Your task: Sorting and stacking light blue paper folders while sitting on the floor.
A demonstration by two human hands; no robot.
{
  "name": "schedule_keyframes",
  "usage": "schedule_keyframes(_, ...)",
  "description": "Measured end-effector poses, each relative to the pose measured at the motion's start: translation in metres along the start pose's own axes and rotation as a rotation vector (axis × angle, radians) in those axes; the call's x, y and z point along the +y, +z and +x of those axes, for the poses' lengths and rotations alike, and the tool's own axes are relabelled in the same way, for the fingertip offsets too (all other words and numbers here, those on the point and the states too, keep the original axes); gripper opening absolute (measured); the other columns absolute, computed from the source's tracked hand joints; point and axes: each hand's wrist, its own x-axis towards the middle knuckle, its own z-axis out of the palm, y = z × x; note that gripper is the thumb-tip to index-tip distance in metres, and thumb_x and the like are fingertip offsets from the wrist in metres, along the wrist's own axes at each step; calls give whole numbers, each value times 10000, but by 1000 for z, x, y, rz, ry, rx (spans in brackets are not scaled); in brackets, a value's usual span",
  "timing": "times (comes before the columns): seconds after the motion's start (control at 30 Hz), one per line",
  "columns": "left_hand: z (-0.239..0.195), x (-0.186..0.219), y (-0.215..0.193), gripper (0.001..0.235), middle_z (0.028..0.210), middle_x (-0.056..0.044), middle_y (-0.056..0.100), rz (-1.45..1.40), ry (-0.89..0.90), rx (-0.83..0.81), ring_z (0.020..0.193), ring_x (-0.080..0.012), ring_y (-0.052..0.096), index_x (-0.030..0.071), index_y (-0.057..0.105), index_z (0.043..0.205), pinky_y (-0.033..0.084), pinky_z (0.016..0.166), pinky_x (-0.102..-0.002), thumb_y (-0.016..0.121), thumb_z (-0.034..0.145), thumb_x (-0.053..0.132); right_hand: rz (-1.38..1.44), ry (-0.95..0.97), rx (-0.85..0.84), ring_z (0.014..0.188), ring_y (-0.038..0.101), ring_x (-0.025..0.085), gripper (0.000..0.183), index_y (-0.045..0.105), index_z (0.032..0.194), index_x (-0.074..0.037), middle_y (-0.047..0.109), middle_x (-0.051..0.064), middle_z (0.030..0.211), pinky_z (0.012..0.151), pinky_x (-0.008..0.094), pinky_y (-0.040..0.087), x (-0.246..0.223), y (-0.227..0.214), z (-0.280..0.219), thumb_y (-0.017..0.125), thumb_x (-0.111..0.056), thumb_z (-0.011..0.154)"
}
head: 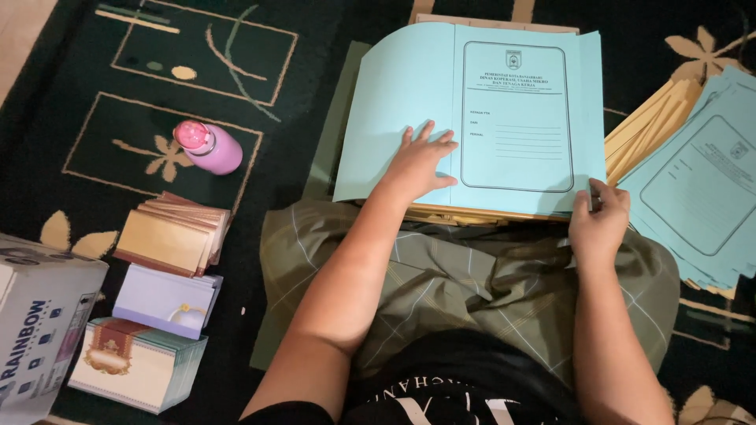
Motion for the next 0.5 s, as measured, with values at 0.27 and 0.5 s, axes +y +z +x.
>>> schedule_keyframes(0.27,1,1,4,698,1559,8,489,11,-13,13,1532,-315,247,140,625,1380,142,1243,-589,833,758,379,-151,-39,-74,1129,530,419,384,655,1318,171,548,299,1252,936,469,482,-10,-3,-1,674,-27,989)
schedule_keyframes(0.5,1,2,4,682,1570,-16,475,3,6,5,1536,-332,234,130,618,1389,131,1234,-625,823,772,340,1040,606,-136,887,546,130,704,478,1434,13,607,126,1184,717,276,450,-25,-9,30,246,-535,1060)
